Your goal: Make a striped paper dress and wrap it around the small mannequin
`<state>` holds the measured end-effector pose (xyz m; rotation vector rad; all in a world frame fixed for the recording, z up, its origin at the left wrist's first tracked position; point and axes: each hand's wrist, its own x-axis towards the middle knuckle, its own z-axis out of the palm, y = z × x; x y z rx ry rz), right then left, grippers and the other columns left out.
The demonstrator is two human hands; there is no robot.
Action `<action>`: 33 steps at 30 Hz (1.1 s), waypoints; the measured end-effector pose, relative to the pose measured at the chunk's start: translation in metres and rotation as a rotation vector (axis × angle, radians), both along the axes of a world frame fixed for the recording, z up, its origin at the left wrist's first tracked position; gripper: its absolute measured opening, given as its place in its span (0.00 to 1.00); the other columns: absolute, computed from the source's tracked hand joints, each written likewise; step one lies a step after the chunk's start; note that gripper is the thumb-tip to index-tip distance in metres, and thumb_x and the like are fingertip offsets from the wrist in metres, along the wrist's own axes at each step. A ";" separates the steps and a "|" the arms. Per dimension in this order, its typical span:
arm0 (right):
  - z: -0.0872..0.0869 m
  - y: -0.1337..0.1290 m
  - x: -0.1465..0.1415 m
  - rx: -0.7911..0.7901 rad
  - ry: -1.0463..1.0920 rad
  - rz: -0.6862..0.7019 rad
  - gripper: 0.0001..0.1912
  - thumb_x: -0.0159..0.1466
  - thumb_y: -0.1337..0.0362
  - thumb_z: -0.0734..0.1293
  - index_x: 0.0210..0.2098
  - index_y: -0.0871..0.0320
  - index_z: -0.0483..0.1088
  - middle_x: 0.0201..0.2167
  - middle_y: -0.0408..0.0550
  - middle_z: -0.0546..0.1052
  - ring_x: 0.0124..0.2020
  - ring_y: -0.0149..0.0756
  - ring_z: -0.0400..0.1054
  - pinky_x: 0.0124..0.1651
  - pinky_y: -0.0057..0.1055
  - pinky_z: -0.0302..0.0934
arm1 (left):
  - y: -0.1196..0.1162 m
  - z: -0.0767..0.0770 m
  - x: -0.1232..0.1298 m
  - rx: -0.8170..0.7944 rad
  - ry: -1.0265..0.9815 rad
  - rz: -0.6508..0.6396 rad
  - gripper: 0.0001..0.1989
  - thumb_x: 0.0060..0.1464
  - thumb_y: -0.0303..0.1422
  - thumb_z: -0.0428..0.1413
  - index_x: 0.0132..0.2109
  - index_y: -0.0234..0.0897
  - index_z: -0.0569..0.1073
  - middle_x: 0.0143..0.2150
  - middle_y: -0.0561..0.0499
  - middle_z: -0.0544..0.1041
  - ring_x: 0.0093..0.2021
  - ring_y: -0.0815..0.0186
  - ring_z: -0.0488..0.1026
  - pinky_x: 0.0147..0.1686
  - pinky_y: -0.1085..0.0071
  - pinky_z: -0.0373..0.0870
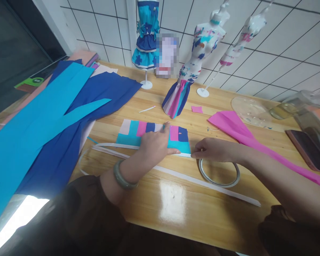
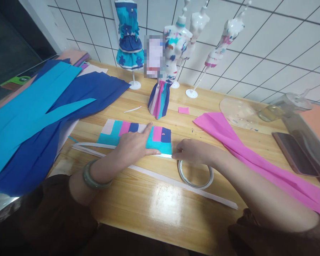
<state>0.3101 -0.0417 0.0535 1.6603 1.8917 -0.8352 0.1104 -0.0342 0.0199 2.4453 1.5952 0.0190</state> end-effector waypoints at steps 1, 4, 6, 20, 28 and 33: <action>-0.001 0.001 0.000 -0.008 0.012 -0.003 0.15 0.58 0.53 0.60 0.23 0.56 0.67 0.22 0.43 0.71 0.23 0.33 0.63 0.25 0.29 0.48 | 0.000 0.000 0.000 -0.002 0.001 0.001 0.50 0.43 0.61 0.53 0.66 0.35 0.52 0.34 0.38 0.79 0.36 0.46 0.77 0.29 0.64 0.65; -0.002 0.002 0.001 -0.018 0.036 -0.013 0.16 0.58 0.52 0.60 0.23 0.56 0.66 0.22 0.42 0.70 0.23 0.32 0.62 0.25 0.29 0.48 | -0.001 -0.001 0.000 0.000 0.004 0.001 0.51 0.43 0.61 0.53 0.66 0.34 0.51 0.34 0.38 0.79 0.36 0.46 0.77 0.29 0.64 0.65; -0.003 0.002 0.002 -0.019 0.044 -0.017 0.16 0.58 0.51 0.61 0.23 0.56 0.66 0.21 0.42 0.69 0.23 0.33 0.61 0.26 0.30 0.48 | 0.000 -0.002 -0.002 0.011 0.000 -0.002 0.49 0.47 0.59 0.53 0.66 0.33 0.50 0.34 0.39 0.79 0.36 0.47 0.77 0.29 0.65 0.65; -0.007 0.004 0.004 -0.012 0.043 -0.020 0.17 0.57 0.49 0.61 0.26 0.56 0.71 0.23 0.43 0.72 0.25 0.35 0.63 0.28 0.30 0.51 | 0.019 0.006 -0.024 -0.283 -0.221 -0.011 0.36 0.59 0.50 0.42 0.67 0.34 0.48 0.45 0.41 0.78 0.27 0.61 0.76 0.34 0.68 0.66; 0.005 -0.002 -0.006 0.040 0.017 -0.014 0.16 0.57 0.53 0.62 0.19 0.56 0.64 0.19 0.43 0.68 0.23 0.33 0.61 0.25 0.30 0.46 | 0.020 0.007 -0.028 -0.448 -0.384 0.079 0.42 0.55 0.48 0.48 0.68 0.35 0.40 0.27 0.51 0.78 0.18 0.66 0.72 0.24 0.72 0.66; 0.006 0.000 -0.006 0.027 0.035 -0.009 0.16 0.56 0.51 0.63 0.20 0.57 0.67 0.18 0.42 0.67 0.22 0.32 0.60 0.25 0.30 0.47 | 0.027 0.012 -0.036 -0.370 -0.406 0.147 0.41 0.54 0.46 0.52 0.67 0.35 0.43 0.28 0.51 0.78 0.20 0.65 0.73 0.21 0.72 0.65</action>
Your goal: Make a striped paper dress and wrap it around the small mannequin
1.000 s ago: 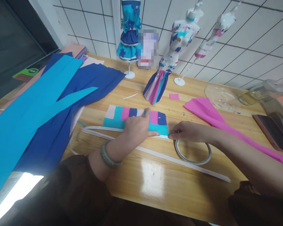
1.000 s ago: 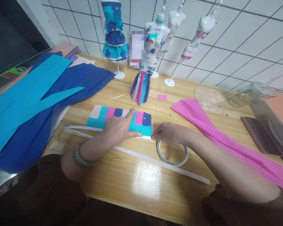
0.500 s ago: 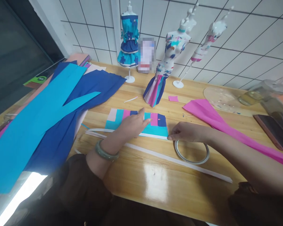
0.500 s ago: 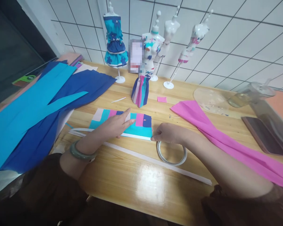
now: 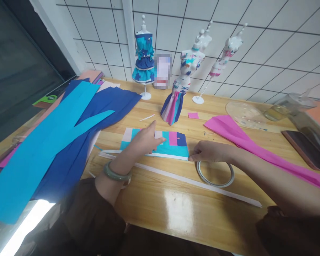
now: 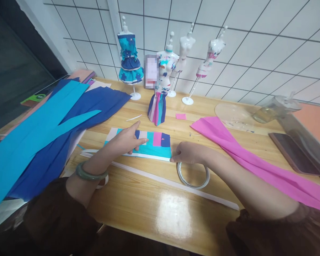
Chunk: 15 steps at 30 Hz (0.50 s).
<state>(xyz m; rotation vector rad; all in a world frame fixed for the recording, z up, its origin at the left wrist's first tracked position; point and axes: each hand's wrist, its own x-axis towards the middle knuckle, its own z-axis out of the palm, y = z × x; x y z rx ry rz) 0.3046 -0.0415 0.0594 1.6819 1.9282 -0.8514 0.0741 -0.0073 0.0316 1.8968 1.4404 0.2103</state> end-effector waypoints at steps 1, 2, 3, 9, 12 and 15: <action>-0.001 0.001 0.001 -0.004 0.003 0.001 0.17 0.56 0.51 0.63 0.20 0.57 0.68 0.18 0.41 0.67 0.22 0.32 0.60 0.25 0.29 0.47 | 0.001 0.001 -0.002 0.059 0.014 0.022 0.39 0.54 0.45 0.52 0.66 0.35 0.47 0.29 0.50 0.78 0.21 0.65 0.73 0.23 0.71 0.65; -0.002 0.001 0.001 -0.006 0.003 0.003 0.17 0.56 0.50 0.63 0.21 0.57 0.69 0.18 0.41 0.67 0.22 0.32 0.61 0.25 0.29 0.48 | 0.003 0.002 -0.003 0.121 0.030 0.045 0.35 0.54 0.45 0.52 0.65 0.35 0.52 0.30 0.49 0.79 0.23 0.64 0.74 0.25 0.70 0.66; -0.003 0.002 0.002 -0.008 0.003 0.004 0.18 0.56 0.49 0.63 0.21 0.57 0.69 0.19 0.42 0.67 0.22 0.33 0.61 0.25 0.29 0.48 | 0.003 0.002 -0.004 0.179 0.046 0.062 0.31 0.55 0.44 0.51 0.62 0.35 0.58 0.31 0.48 0.79 0.26 0.63 0.74 0.27 0.69 0.67; 0.002 -0.001 -0.005 0.052 -0.057 0.004 0.17 0.57 0.50 0.62 0.24 0.57 0.72 0.22 0.46 0.73 0.25 0.36 0.65 0.26 0.30 0.51 | 0.000 -0.001 0.005 0.313 0.032 -0.091 0.12 0.52 0.39 0.54 0.42 0.38 0.73 0.34 0.49 0.79 0.36 0.61 0.75 0.33 0.69 0.68; 0.008 -0.005 -0.008 0.121 -0.096 0.010 0.16 0.58 0.53 0.62 0.24 0.57 0.71 0.25 0.49 0.74 0.27 0.38 0.67 0.25 0.30 0.50 | -0.004 -0.008 0.012 0.334 0.004 -0.204 0.14 0.54 0.35 0.54 0.46 0.38 0.72 0.34 0.51 0.78 0.36 0.62 0.75 0.35 0.69 0.68; 0.012 -0.009 -0.008 0.150 -0.104 0.022 0.15 0.59 0.54 0.61 0.25 0.57 0.72 0.28 0.49 0.77 0.28 0.38 0.68 0.26 0.29 0.52 | -0.005 -0.016 0.017 0.478 0.003 -0.256 0.17 0.56 0.33 0.52 0.53 0.36 0.69 0.41 0.49 0.78 0.44 0.62 0.73 0.45 0.67 0.67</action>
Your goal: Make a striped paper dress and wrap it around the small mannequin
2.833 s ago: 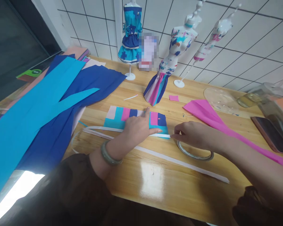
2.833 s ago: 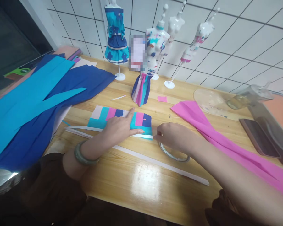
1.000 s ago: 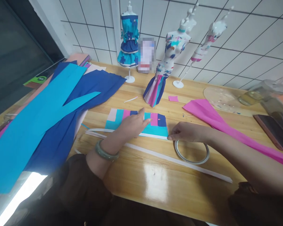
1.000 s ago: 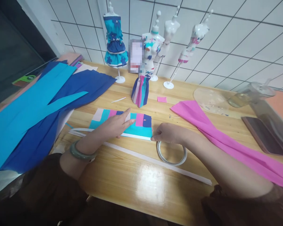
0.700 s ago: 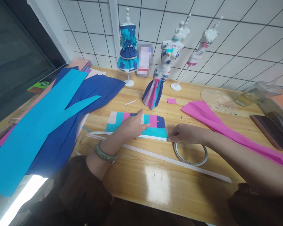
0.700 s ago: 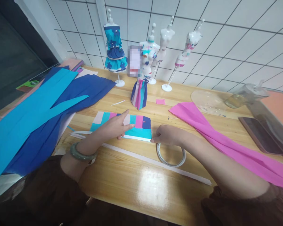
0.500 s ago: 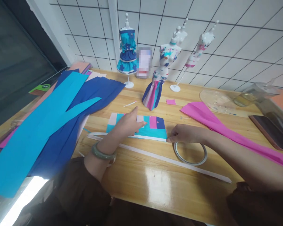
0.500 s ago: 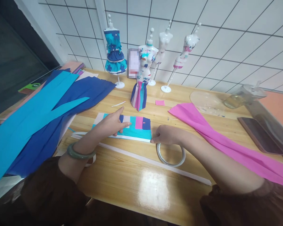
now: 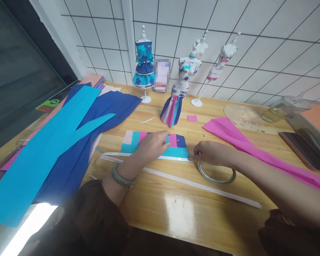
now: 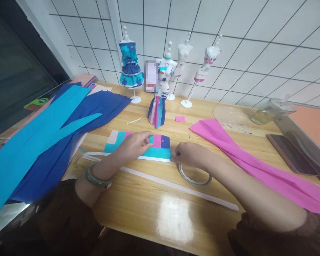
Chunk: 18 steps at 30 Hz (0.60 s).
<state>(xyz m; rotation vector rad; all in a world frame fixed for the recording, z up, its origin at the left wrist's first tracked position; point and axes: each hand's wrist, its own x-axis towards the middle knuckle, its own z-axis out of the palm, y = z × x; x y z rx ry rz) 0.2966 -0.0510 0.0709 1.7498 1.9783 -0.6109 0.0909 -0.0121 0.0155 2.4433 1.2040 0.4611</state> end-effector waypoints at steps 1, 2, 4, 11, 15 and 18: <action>0.001 -0.001 0.000 0.007 -0.004 0.004 0.15 0.59 0.54 0.61 0.26 0.56 0.72 0.29 0.49 0.77 0.28 0.38 0.69 0.26 0.29 0.52 | 0.000 -0.003 0.001 0.065 0.007 -0.013 0.19 0.57 0.32 0.52 0.55 0.35 0.67 0.45 0.47 0.77 0.48 0.61 0.71 0.48 0.66 0.66; 0.001 -0.003 0.000 0.015 -0.012 0.007 0.15 0.60 0.54 0.60 0.26 0.56 0.72 0.29 0.49 0.77 0.28 0.38 0.69 0.26 0.29 0.53 | 0.001 -0.005 0.001 0.123 0.020 -0.021 0.20 0.57 0.32 0.52 0.56 0.34 0.66 0.49 0.45 0.75 0.52 0.60 0.69 0.51 0.65 0.63; 0.001 -0.006 0.000 0.045 -0.033 0.015 0.16 0.61 0.54 0.59 0.26 0.56 0.72 0.30 0.50 0.78 0.28 0.39 0.70 0.27 0.30 0.53 | 0.003 -0.010 0.002 0.190 0.057 -0.034 0.22 0.58 0.32 0.51 0.59 0.33 0.63 0.52 0.43 0.72 0.56 0.58 0.64 0.54 0.63 0.61; 0.002 -0.016 -0.004 0.202 -0.119 0.087 0.16 0.63 0.57 0.58 0.27 0.57 0.72 0.28 0.52 0.78 0.29 0.41 0.71 0.27 0.31 0.51 | 0.005 -0.016 0.005 0.163 0.087 -0.029 0.24 0.60 0.33 0.49 0.63 0.36 0.58 0.53 0.44 0.72 0.56 0.59 0.63 0.54 0.63 0.59; 0.006 -0.024 -0.003 0.302 -0.169 0.134 0.18 0.65 0.56 0.56 0.27 0.57 0.71 0.28 0.53 0.78 0.28 0.43 0.71 0.26 0.31 0.49 | 0.006 -0.011 0.004 0.173 0.012 0.037 0.23 0.62 0.31 0.45 0.63 0.35 0.57 0.52 0.44 0.72 0.55 0.60 0.65 0.53 0.64 0.60; 0.015 -0.032 -0.006 0.384 -0.247 0.178 0.21 0.66 0.53 0.54 0.26 0.57 0.69 0.23 0.53 0.76 0.24 0.42 0.69 0.23 0.30 0.44 | 0.009 -0.003 -0.001 0.168 -0.116 0.137 0.23 0.62 0.30 0.42 0.63 0.34 0.57 0.52 0.43 0.73 0.55 0.61 0.66 0.54 0.65 0.60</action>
